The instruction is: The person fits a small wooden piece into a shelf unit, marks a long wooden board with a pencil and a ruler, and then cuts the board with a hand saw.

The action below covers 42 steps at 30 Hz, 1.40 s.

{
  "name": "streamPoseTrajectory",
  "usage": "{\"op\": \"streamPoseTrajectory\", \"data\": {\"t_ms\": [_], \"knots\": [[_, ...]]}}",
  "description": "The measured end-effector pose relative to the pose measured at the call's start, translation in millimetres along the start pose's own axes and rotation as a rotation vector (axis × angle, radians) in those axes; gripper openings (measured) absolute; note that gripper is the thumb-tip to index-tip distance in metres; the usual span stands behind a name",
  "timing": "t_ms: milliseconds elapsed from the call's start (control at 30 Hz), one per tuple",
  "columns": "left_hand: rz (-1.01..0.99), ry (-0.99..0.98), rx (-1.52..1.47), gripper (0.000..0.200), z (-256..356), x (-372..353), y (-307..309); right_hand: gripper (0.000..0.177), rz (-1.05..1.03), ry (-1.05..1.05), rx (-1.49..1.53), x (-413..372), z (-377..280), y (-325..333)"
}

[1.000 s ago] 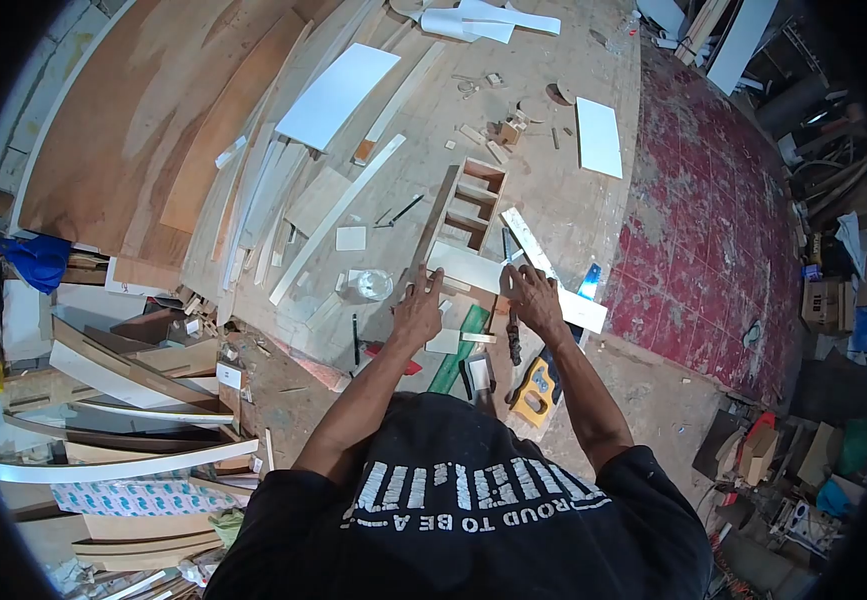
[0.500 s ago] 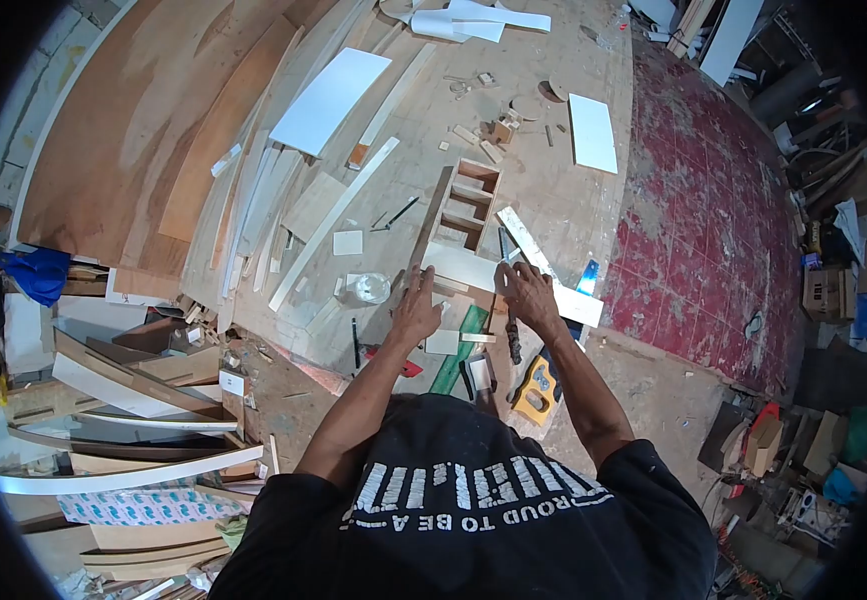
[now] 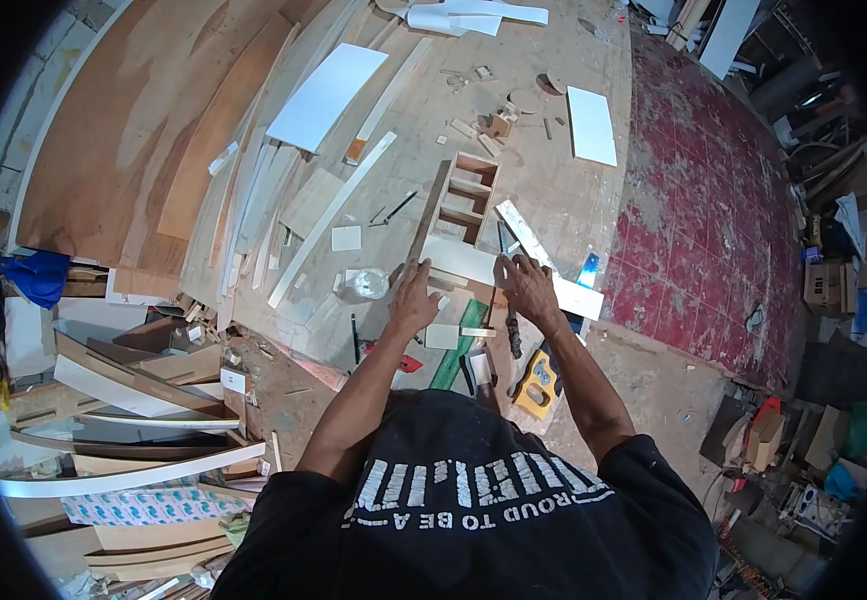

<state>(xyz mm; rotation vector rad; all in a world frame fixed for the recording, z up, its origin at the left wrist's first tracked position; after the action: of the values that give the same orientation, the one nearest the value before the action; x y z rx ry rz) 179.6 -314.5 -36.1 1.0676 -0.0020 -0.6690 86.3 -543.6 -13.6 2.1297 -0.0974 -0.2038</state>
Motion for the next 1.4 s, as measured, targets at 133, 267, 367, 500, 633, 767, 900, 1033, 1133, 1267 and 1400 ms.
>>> {"op": "streamPoseTrajectory", "data": {"t_ms": [133,267,367,500,633,767,900,1033,1133,1267,1400], "knots": [[-0.024,0.008,0.049,0.077,2,0,3,0.060,0.001,0.015,-0.014,-1,1,0],[-0.067,0.040,0.086,0.077,6,-1,6,0.068,-0.018,0.005,-0.025,-2,4,-2],[-0.087,0.064,0.089,0.077,7,0,6,0.071,-0.017,0.011,-0.027,-3,5,-4],[-0.110,0.077,0.081,0.077,10,-1,9,0.069,-0.016,0.012,-0.033,0,4,-5],[-0.105,0.078,0.083,0.073,7,0,6,0.067,-0.008,0.022,-0.023,5,3,-9],[-0.099,0.069,0.085,0.073,6,0,5,0.064,-0.011,0.022,-0.036,7,0,-10],[-0.111,0.064,0.101,0.074,2,3,0,0.059,-0.028,0.006,-0.024,7,0,-9],[-0.081,0.027,0.114,0.076,3,-1,-3,0.054,-0.010,0.012,-0.011,6,-1,-9],[-0.055,-0.012,0.154,0.078,6,-5,-3,0.050,0.007,0.000,0.000,4,-2,-7],[-0.160,0.039,0.153,0.079,21,-11,9,0.047,0.023,0.000,0.009,-2,0,-3],[-0.175,0.054,0.143,0.080,22,-11,8,0.046,0.044,0.011,0.009,-3,-1,1]]}}
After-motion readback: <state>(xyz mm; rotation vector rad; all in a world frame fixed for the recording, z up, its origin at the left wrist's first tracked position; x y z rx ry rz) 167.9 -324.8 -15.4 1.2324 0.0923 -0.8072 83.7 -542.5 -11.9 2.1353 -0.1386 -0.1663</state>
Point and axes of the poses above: each hand's wrist, its own x-axis towards the middle knuckle, its own y-axis out of the back of the hand, z = x × y, the point moved 3 cm from there along x, towards the middle knuckle, and after that the axes turned 9 degrees about x, right-handed, at the moved point
